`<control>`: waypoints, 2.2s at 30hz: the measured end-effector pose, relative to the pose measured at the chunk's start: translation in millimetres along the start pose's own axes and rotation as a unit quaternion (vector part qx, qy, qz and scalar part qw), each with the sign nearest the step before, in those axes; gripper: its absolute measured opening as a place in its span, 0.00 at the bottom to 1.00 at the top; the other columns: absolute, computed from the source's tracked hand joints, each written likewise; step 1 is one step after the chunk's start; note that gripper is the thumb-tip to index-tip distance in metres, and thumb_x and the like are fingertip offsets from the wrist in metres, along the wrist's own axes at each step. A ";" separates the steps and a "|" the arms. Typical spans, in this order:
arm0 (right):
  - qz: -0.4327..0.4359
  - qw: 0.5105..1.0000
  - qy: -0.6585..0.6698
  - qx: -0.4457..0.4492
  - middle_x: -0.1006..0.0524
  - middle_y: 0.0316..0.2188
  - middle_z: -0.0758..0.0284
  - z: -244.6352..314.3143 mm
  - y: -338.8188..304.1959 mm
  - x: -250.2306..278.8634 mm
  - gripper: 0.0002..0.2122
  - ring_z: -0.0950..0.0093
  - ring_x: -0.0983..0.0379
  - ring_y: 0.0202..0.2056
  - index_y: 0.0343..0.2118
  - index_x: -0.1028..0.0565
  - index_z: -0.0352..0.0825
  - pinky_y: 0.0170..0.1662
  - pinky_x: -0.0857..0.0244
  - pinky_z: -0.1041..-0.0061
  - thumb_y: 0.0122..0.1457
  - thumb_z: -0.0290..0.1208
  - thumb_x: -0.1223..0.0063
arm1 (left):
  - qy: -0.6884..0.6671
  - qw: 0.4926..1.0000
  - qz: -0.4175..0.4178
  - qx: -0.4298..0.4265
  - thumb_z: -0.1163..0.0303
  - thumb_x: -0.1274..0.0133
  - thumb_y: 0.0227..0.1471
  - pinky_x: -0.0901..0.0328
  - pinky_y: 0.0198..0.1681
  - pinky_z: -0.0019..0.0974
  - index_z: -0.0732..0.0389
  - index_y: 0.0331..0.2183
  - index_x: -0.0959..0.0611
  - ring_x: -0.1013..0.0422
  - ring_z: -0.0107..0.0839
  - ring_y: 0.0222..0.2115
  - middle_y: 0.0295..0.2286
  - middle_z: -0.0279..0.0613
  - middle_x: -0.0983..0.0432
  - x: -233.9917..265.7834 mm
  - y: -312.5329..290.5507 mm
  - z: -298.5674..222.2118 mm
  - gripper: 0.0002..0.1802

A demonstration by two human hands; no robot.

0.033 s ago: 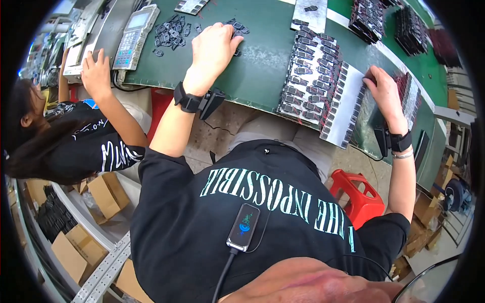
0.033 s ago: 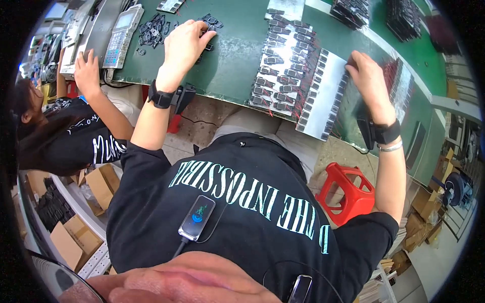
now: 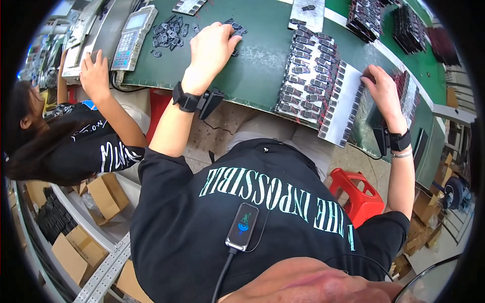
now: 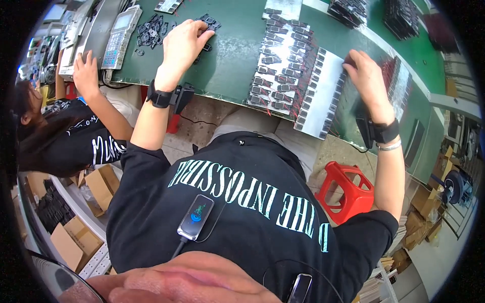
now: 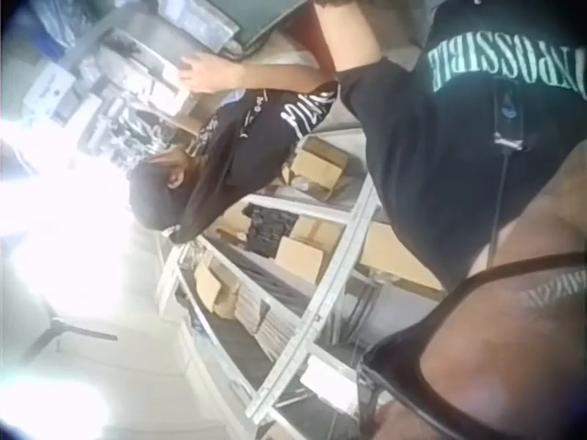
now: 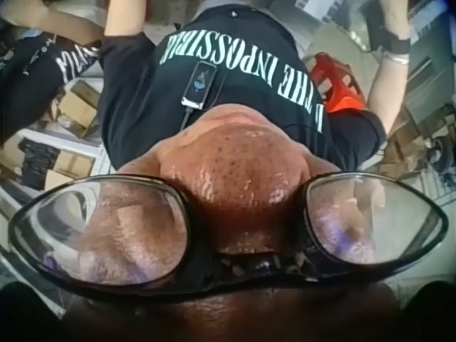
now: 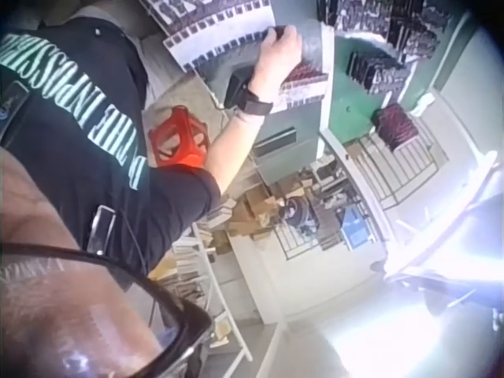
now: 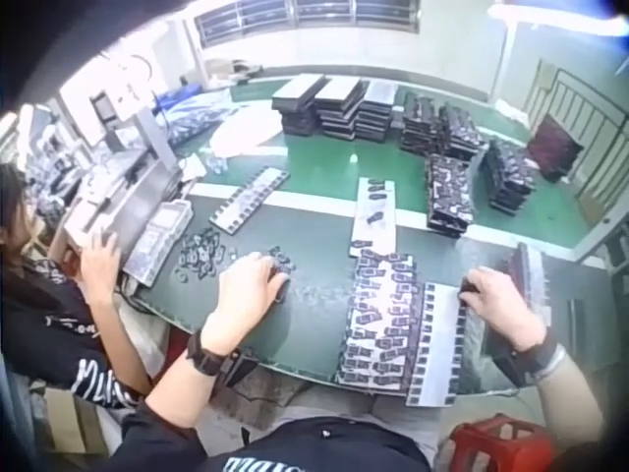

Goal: The person picks up a speaker from a pile, presses it into a slot on a metal tray, and repeats the process to fill the tray.

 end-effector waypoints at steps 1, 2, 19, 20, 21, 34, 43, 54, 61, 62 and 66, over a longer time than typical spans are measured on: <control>0.001 1.000 -0.003 -0.004 0.23 0.34 0.58 7.6 -2.0 7.5 0.05 0.62 0.24 0.34 0.36 0.28 0.29 0.39 0.32 0.70 0.59 0.23 0.45 | -0.021 1.000 -0.006 0.002 0.63 0.40 0.50 0.29 0.35 0.42 0.60 0.29 0.18 0.25 0.41 0.32 0.27 0.41 0.24 1.7 0.4 -0.1 0.10; -0.021 0.995 0.083 -0.046 0.22 0.35 0.61 17.3 -7.5 19.2 0.05 0.66 0.24 0.35 0.37 0.27 0.29 0.40 0.32 0.72 0.60 0.23 0.46 | -0.041 0.999 -0.010 0.004 0.63 0.40 0.51 0.29 0.34 0.40 0.60 0.30 0.18 0.24 0.39 0.31 0.26 0.41 0.24 3.8 0.5 -0.4 0.10; -0.244 0.728 0.618 -0.171 0.21 0.35 0.68 141.8 -45.7 -14.2 0.07 0.83 0.24 0.36 0.42 0.23 0.28 0.42 0.30 0.85 0.61 0.21 0.45 | -0.732 0.662 0.128 0.092 0.76 0.49 0.61 0.25 0.39 0.28 0.70 0.42 0.22 0.21 0.26 0.34 0.33 0.44 0.18 22.5 -19.6 -176.2 0.09; -0.233 0.748 0.597 -0.174 0.21 0.36 0.67 138.4 -47.2 -15.4 0.07 0.82 0.24 0.37 0.42 0.24 0.28 0.43 0.29 0.83 0.61 0.20 0.45 | -0.732 0.662 0.131 0.093 0.76 0.49 0.61 0.25 0.39 0.28 0.70 0.42 0.22 0.21 0.26 0.34 0.33 0.44 0.18 20.3 -21.9 -176.9 0.09; -0.222 0.767 0.575 -0.177 0.22 0.37 0.67 135.0 -48.5 -16.4 0.08 0.80 0.24 0.38 0.43 0.25 0.27 0.44 0.29 0.82 0.61 0.19 0.46 | -0.742 0.646 0.144 0.105 0.76 0.50 0.61 0.25 0.39 0.28 0.70 0.42 0.22 0.21 0.27 0.35 0.33 0.45 0.18 18.0 -24.0 -176.2 0.09; -0.223 0.863 0.431 -0.145 0.24 0.36 0.70 125.4 -53.8 -23.7 0.08 0.83 0.26 0.39 0.42 0.23 0.29 0.44 0.30 0.84 0.60 0.21 0.43 | -0.746 0.632 0.170 0.124 0.76 0.51 0.62 0.24 0.40 0.29 0.70 0.43 0.23 0.20 0.30 0.36 0.35 0.47 0.19 11.6 -37.9 -175.1 0.09; -0.142 0.827 0.521 -0.156 0.25 0.37 0.71 119.1 -60.2 -14.9 0.09 0.83 0.27 0.41 0.44 0.25 0.30 0.45 0.30 0.83 0.61 0.22 0.44 | -0.732 0.650 0.179 0.098 0.77 0.51 0.61 0.24 0.39 0.29 0.70 0.42 0.23 0.20 0.30 0.35 0.34 0.47 0.19 16.2 -44.9 -179.9 0.08; -0.134 0.892 0.414 -0.117 0.23 0.40 0.68 125.5 -66.3 -15.8 0.10 0.80 0.27 0.45 0.46 0.26 0.29 0.48 0.30 0.80 0.62 0.21 0.47 | -0.726 0.657 0.176 0.102 0.78 0.48 0.59 0.24 0.40 0.30 0.70 0.41 0.22 0.20 0.30 0.35 0.33 0.47 0.19 19.5 -54.1 -182.9 0.08; -0.157 0.817 0.535 -0.150 0.23 0.41 0.68 132.4 -61.0 -11.2 0.12 0.80 0.27 0.45 0.49 0.26 0.29 0.50 0.32 0.80 0.62 0.21 0.47 | -0.755 0.605 0.213 0.132 0.77 0.46 0.59 0.24 0.39 0.30 0.70 0.41 0.23 0.20 0.31 0.34 0.33 0.49 0.19 23.5 -39.5 -173.6 0.08; -0.160 0.796 0.564 -0.154 0.23 0.42 0.67 132.2 -60.6 -12.0 0.12 0.79 0.27 0.46 0.49 0.26 0.29 0.50 0.32 0.80 0.63 0.21 0.48 | -0.768 0.583 0.220 0.146 0.77 0.46 0.59 0.24 0.39 0.30 0.70 0.40 0.23 0.20 0.32 0.34 0.33 0.50 0.19 23.6 -37.9 -172.5 0.09; -0.163 0.802 0.557 -0.143 0.23 0.42 0.67 128.1 -60.0 -11.8 0.13 0.80 0.27 0.45 0.50 0.26 0.28 0.50 0.32 0.81 0.63 0.22 0.48 | -0.786 0.545 0.231 0.178 0.77 0.46 0.59 0.24 0.39 0.30 0.70 0.40 0.23 0.19 0.33 0.33 0.32 0.51 0.19 22.6 -33.6 -166.8 0.09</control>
Point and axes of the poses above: each hand's wrist, its own y-axis towards the middle knuckle, its own x-axis out of the back of the hand, z = x × y, the point moved 1 cm from there along y, towards the middle knuckle
